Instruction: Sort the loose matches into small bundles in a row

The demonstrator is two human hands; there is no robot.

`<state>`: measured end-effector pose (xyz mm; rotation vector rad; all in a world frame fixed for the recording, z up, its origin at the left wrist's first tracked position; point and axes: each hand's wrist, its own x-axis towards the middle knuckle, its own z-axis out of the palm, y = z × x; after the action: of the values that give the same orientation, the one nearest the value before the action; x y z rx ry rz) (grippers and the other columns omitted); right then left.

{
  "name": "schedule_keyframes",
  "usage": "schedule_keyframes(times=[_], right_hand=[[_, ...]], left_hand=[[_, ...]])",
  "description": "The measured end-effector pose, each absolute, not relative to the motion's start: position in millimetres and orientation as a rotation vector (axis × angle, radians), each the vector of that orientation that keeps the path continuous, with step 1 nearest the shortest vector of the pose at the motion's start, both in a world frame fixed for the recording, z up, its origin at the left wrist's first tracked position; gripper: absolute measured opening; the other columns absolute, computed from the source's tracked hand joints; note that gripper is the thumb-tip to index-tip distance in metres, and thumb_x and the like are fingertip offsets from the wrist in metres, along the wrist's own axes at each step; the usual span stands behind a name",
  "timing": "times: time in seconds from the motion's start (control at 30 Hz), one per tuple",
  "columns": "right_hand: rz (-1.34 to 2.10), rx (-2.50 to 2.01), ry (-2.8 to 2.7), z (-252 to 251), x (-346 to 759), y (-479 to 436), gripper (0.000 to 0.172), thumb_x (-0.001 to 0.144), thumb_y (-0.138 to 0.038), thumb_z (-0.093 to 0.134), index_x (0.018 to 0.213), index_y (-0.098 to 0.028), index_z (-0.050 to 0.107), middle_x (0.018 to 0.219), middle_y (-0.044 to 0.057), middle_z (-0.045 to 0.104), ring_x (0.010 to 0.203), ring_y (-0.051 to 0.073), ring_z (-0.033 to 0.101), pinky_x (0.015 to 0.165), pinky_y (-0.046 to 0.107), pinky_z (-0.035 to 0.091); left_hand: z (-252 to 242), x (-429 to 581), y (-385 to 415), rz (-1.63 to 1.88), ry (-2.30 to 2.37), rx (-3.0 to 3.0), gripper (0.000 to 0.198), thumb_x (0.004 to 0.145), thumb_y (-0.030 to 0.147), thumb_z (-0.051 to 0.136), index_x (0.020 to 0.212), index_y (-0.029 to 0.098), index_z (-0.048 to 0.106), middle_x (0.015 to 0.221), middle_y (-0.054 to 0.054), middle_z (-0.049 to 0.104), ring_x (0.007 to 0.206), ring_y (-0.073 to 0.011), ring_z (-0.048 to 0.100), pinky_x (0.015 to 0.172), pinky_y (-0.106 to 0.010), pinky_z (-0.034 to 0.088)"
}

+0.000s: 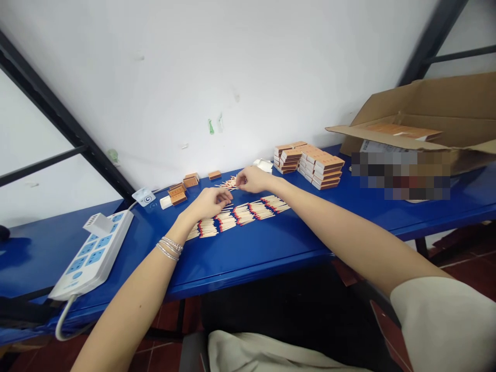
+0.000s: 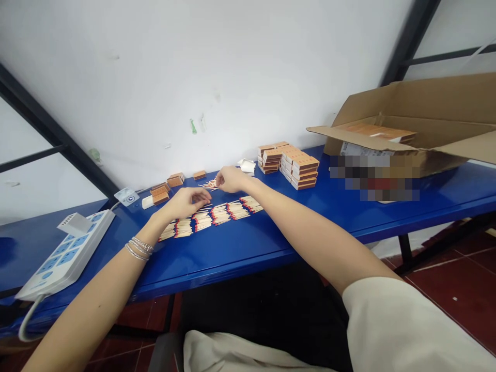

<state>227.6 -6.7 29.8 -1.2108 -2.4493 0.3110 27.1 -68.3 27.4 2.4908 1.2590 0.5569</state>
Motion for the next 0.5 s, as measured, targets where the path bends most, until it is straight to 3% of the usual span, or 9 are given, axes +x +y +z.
schedule_keyframes(times=[0.17,0.3,0.5], right_hand=[[0.223,-1.171,-2.501,21.2,209.8,-13.7,0.038,0.081,-0.016,0.052,0.113,-0.025,0.071,0.105,0.005,0.073,0.096,0.021,0.064,0.087,0.032,0.044],[0.06,-1.149,-2.622,16.9,198.8,-19.7,0.048,0.088,-0.019,0.044,0.132,-0.03,0.06,0.122,0.013,0.064,0.117,0.03,0.055,0.095,0.047,0.039],[-0.038,-1.168,-2.647,12.0,195.3,-21.9,0.043,0.091,-0.021,0.041,0.124,-0.029,0.067,0.118,0.017,0.06,0.112,0.033,0.055,0.093,0.047,0.038]], left_hand=[[34.0,21.7,-76.4,0.469,1.251,2.477,0.027,0.076,0.009,0.048,0.093,0.018,0.068,0.088,-0.004,0.075,0.08,-0.0168,0.069,0.072,-0.028,0.053],[37.3,20.0,-80.3,0.431,1.269,2.467,0.029,0.076,0.01,0.046,0.093,0.018,0.069,0.086,-0.004,0.075,0.076,-0.0161,0.068,0.067,-0.027,0.052],[41.0,0.5,-70.6,0.478,1.413,2.51,0.029,0.075,0.012,0.046,0.09,0.019,0.07,0.087,-0.004,0.075,0.082,-0.0186,0.068,0.076,-0.031,0.052]])
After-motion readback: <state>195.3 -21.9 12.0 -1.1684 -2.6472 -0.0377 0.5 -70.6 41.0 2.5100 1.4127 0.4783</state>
